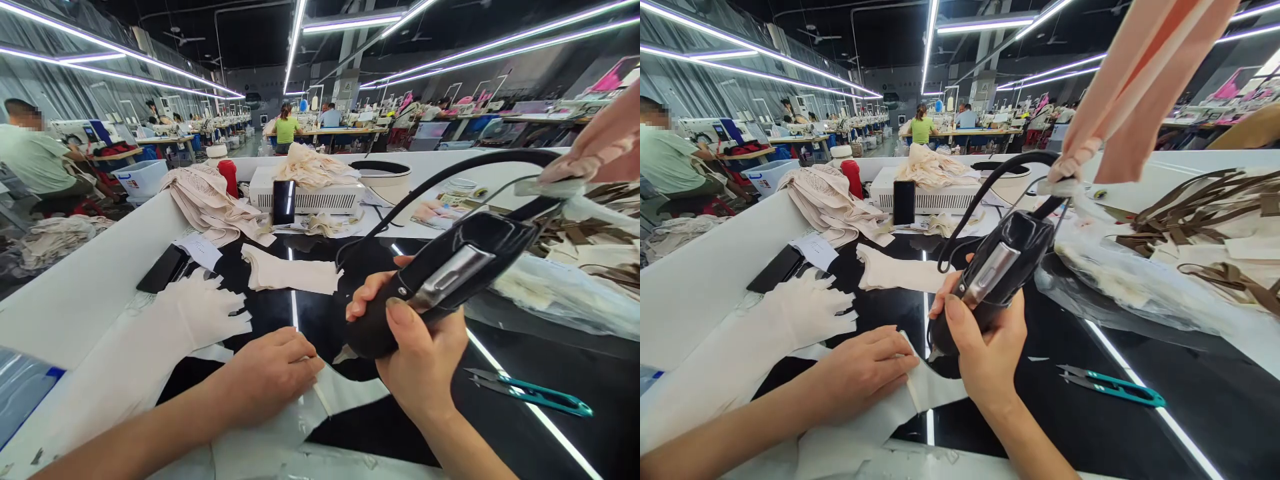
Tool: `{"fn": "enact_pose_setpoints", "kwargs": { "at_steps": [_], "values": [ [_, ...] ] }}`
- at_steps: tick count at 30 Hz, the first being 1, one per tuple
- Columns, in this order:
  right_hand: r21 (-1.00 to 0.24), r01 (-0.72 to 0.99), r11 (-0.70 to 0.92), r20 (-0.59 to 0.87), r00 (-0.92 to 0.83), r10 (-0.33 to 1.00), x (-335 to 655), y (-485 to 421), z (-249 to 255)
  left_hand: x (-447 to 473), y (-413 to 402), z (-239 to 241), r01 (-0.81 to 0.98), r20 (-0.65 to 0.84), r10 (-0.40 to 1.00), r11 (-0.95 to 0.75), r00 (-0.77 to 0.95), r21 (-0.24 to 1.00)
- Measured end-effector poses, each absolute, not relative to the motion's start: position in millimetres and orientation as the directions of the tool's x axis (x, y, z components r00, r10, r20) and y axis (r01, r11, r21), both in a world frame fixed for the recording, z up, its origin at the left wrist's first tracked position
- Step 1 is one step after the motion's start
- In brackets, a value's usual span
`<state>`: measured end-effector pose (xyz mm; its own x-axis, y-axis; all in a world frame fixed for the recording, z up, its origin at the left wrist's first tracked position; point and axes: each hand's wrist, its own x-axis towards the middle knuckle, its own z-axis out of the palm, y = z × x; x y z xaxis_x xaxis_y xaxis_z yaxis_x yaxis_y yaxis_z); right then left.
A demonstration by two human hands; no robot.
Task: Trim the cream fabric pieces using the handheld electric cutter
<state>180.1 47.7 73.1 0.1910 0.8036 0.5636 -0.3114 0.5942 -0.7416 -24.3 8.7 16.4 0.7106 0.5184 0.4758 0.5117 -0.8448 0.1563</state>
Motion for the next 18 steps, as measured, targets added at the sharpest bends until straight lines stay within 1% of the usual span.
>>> {"fn": "enact_pose_setpoints", "kwargs": {
  "at_steps": [4,9,13,18],
  "values": [
    [-0.734,-0.299,0.609,0.577,0.199,0.793,176.7,48.5,70.7,-21.2,5.1,12.4,0.534,0.414,0.566,-0.821,0.712,0.203],
    [-0.749,-0.291,0.595,0.567,0.18,0.803,173.5,49.0,70.1,-23.9,1.8,6.9,0.542,0.435,0.575,-0.814,0.694,0.21],
    [-0.745,-0.294,0.599,0.574,0.175,0.8,169.9,48.0,69.3,-23.5,0.6,4.1,0.542,0.454,0.559,-0.82,0.694,0.182],
    [-0.743,-0.281,0.608,0.588,0.161,0.793,166.9,47.4,65.9,-22.1,-1.0,3.5,0.567,0.438,0.562,-0.812,0.701,0.135]
  ]
}}
